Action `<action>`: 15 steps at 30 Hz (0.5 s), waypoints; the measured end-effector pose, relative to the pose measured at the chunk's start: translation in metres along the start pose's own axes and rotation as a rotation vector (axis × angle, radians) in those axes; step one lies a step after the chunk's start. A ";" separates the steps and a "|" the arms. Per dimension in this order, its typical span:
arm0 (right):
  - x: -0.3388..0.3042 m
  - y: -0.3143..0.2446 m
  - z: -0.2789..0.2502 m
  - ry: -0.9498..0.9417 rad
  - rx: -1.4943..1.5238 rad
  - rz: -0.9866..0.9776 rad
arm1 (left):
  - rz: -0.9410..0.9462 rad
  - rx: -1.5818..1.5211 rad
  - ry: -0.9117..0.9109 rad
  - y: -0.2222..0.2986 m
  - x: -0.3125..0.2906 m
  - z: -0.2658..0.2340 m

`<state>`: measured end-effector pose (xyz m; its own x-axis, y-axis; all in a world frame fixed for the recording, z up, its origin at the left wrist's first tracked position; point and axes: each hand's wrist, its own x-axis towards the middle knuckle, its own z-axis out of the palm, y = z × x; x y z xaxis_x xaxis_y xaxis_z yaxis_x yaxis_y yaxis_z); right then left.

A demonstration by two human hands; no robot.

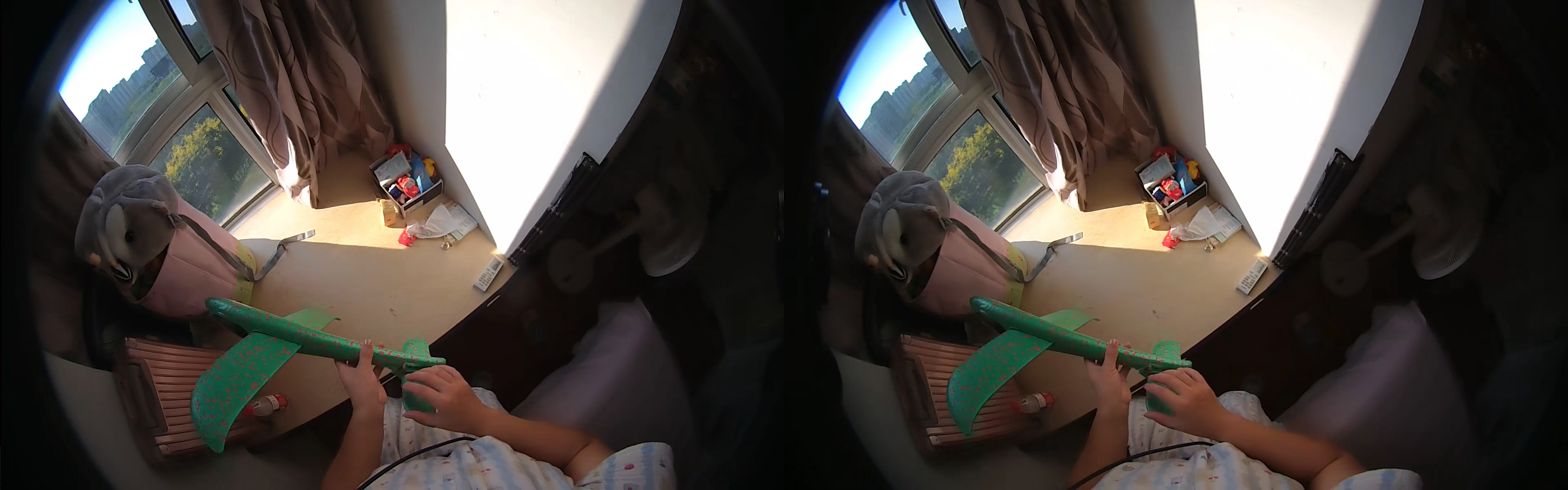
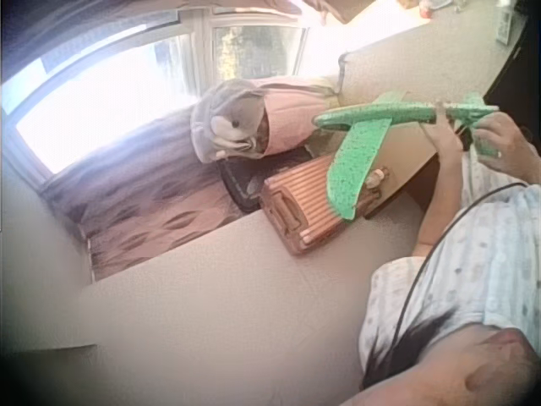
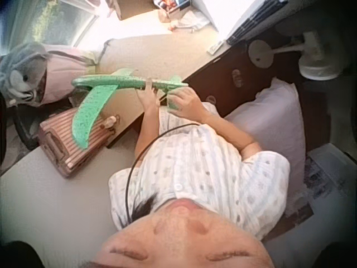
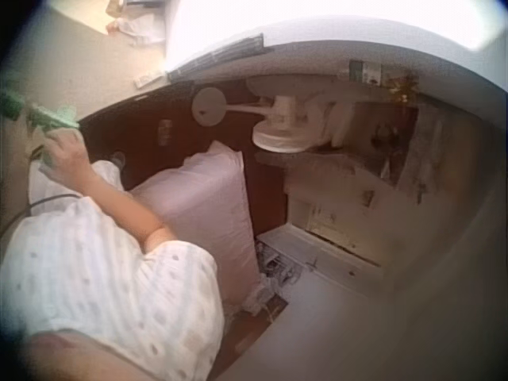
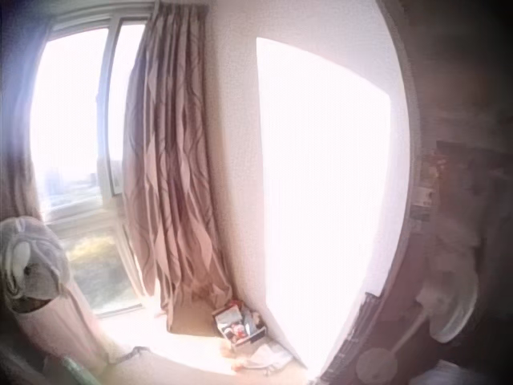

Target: The person gathers various stuffed animals from a cluttered desk surface and places them into a pink fabric storage bin. The items include a pink pig, a panda, a red character, and several other plush toys. The person handles the toys one by one, moving them from the desk into the container.

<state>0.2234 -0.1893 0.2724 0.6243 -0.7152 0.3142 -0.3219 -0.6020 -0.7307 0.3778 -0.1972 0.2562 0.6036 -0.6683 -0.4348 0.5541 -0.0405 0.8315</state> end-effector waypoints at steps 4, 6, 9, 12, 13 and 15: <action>-0.069 0.039 -0.068 -0.017 0.125 -0.001 | -0.090 -0.041 0.041 -0.082 -0.038 0.018; -0.100 0.057 -0.104 -0.033 0.186 0.075 | -0.174 -0.038 0.006 -0.103 -0.062 0.045; -0.136 0.063 -0.146 -0.074 -0.033 0.176 | -0.342 -0.080 -0.066 -0.126 -0.094 0.088; -0.172 0.072 -0.153 0.239 -0.082 0.346 | -0.534 -0.080 -0.185 -0.153 -0.125 0.125; -0.179 0.075 -0.160 0.239 -0.100 0.350 | -0.589 -0.092 -0.211 -0.164 -0.136 0.135; -0.190 0.078 -0.172 0.255 -0.136 0.370 | -0.667 -0.084 -0.271 -0.176 -0.147 0.143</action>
<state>-0.0432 -0.1613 0.2602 0.2605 -0.9448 0.1986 -0.5912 -0.3188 -0.7409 0.1098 -0.1987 0.2234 -0.0356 -0.6822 -0.7303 0.8033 -0.4542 0.3852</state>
